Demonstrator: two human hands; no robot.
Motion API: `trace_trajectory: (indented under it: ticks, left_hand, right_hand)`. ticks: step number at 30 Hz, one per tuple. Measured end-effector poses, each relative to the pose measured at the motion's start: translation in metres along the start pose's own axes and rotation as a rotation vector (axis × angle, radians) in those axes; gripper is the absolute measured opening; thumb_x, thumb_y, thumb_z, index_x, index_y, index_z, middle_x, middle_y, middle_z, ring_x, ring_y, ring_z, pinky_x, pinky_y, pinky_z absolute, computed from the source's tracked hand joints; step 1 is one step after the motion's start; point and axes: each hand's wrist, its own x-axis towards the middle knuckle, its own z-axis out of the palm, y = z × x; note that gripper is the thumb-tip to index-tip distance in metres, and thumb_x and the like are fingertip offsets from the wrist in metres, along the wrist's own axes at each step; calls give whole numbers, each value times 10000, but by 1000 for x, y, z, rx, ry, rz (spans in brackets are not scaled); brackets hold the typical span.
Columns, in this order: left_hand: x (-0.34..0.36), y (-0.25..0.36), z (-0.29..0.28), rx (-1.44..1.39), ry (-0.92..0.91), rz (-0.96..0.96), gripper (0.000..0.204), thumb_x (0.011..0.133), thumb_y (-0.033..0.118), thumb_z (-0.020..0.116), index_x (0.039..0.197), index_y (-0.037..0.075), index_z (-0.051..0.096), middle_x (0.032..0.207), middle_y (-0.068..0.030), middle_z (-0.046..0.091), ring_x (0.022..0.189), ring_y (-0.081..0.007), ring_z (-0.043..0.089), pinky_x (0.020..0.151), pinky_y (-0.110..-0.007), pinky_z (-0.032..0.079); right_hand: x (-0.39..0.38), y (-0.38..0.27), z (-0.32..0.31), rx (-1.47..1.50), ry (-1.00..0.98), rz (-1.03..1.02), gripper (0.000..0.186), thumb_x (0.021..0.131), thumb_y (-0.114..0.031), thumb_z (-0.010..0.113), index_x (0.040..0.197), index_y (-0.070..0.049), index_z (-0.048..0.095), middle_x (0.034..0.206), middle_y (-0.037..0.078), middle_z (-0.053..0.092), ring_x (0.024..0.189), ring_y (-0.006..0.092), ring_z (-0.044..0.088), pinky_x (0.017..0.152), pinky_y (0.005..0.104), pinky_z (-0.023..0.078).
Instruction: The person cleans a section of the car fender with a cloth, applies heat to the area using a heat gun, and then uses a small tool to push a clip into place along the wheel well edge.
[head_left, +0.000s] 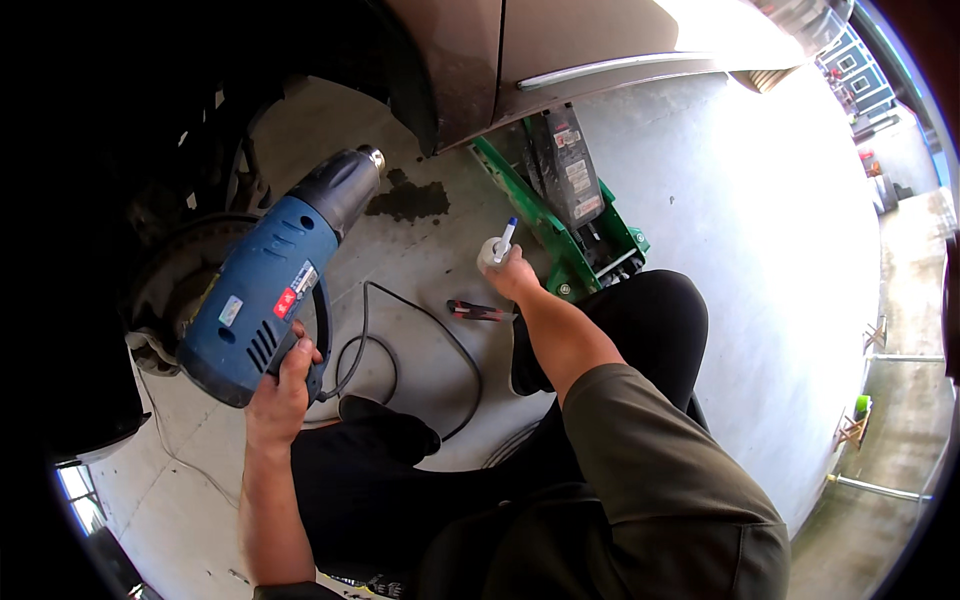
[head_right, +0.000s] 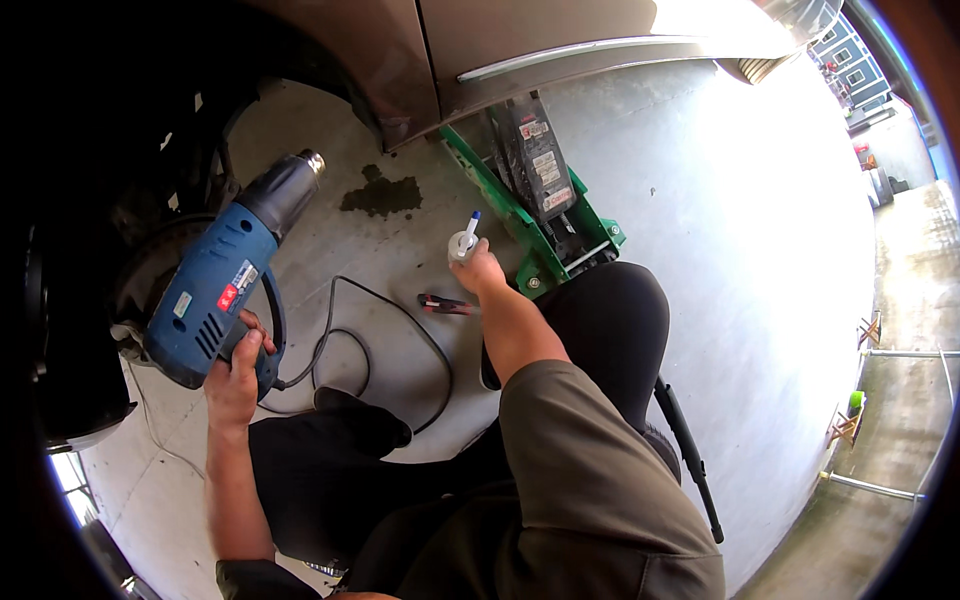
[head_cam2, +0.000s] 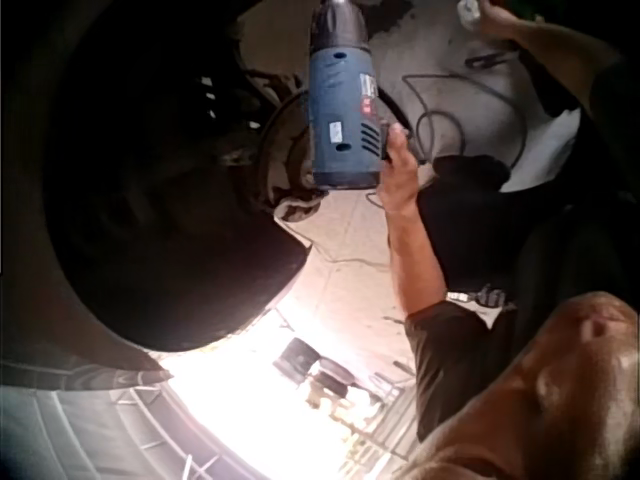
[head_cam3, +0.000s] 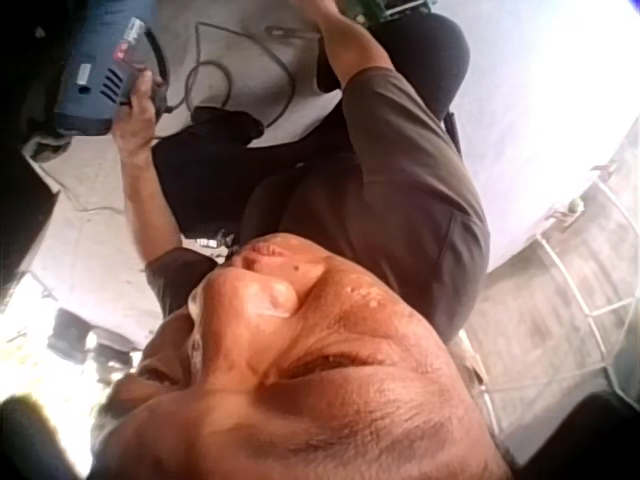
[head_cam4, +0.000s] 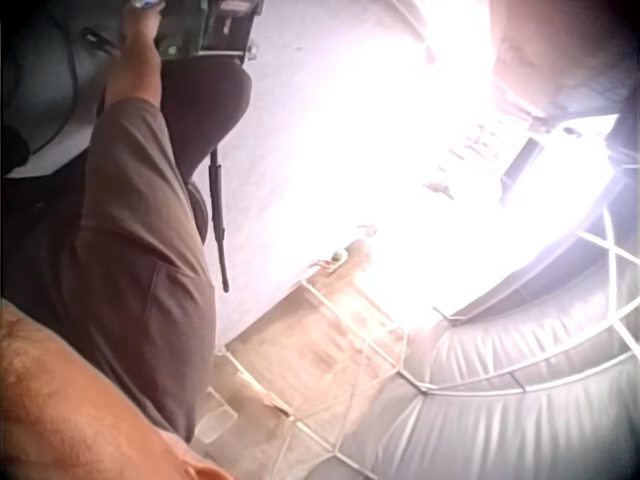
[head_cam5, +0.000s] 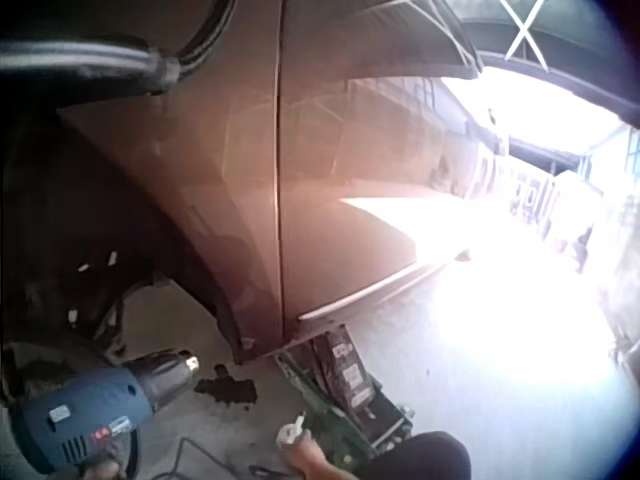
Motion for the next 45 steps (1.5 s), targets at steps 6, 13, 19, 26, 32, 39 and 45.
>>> trace_trajectory:
  ticks: [6,13,19,26,32,39,45]
  left_hand:
    - [-7,1,-9,87,-16,-95,131,982,74,587,1103,27,597,969,-56,604,832,-156,620,783,-334,541]
    - [-3,8,-9,-27,-50,3,141,967,77,583,1099,28,589,973,-64,587,838,-158,613,790,-336,536]
    - [-5,-4,-14,211,44,-184,182,980,117,633,1128,15,606,1014,-55,632,818,-154,645,775,-325,540]
    - [2,-5,-47,58,33,7,160,989,136,645,1092,13,639,961,-40,661,813,-139,649,772,-308,535]
    - [-1,0,-55,-86,66,30,158,989,116,625,1117,21,624,984,-44,633,834,-146,617,784,-318,530]
    - [0,3,-54,-44,3,22,171,977,98,625,1135,32,621,1012,-55,626,856,-159,620,788,-331,535]
    - [2,7,-42,-88,40,55,186,971,109,630,1139,30,618,1004,-58,627,848,-160,625,791,-336,537]
  right_hand:
    - [-27,3,41,-320,29,265,818,907,-464,725,1530,-28,420,1420,196,600,1336,361,578,1064,493,490]
    - [-41,27,92,-743,-125,-308,475,974,-302,631,1411,-122,589,1366,128,641,1297,308,598,1048,486,448]
    - [-34,23,101,-701,-390,-280,463,921,-222,651,1359,-76,619,1336,181,678,1239,311,673,1000,508,528]
    - [-65,-116,17,-653,-786,-287,213,826,-132,587,859,8,743,779,174,748,694,299,755,658,433,601]
    - [-179,-201,-156,-222,-612,-301,534,971,-456,642,1235,7,613,966,153,675,832,232,683,773,401,552]
    - [-180,-191,-168,458,-334,-497,405,1000,-322,721,1195,-2,567,892,30,606,762,110,600,705,279,514]
    - [-170,-209,-148,332,-270,-496,439,992,-336,731,1214,-11,537,881,31,624,780,116,607,715,302,512]
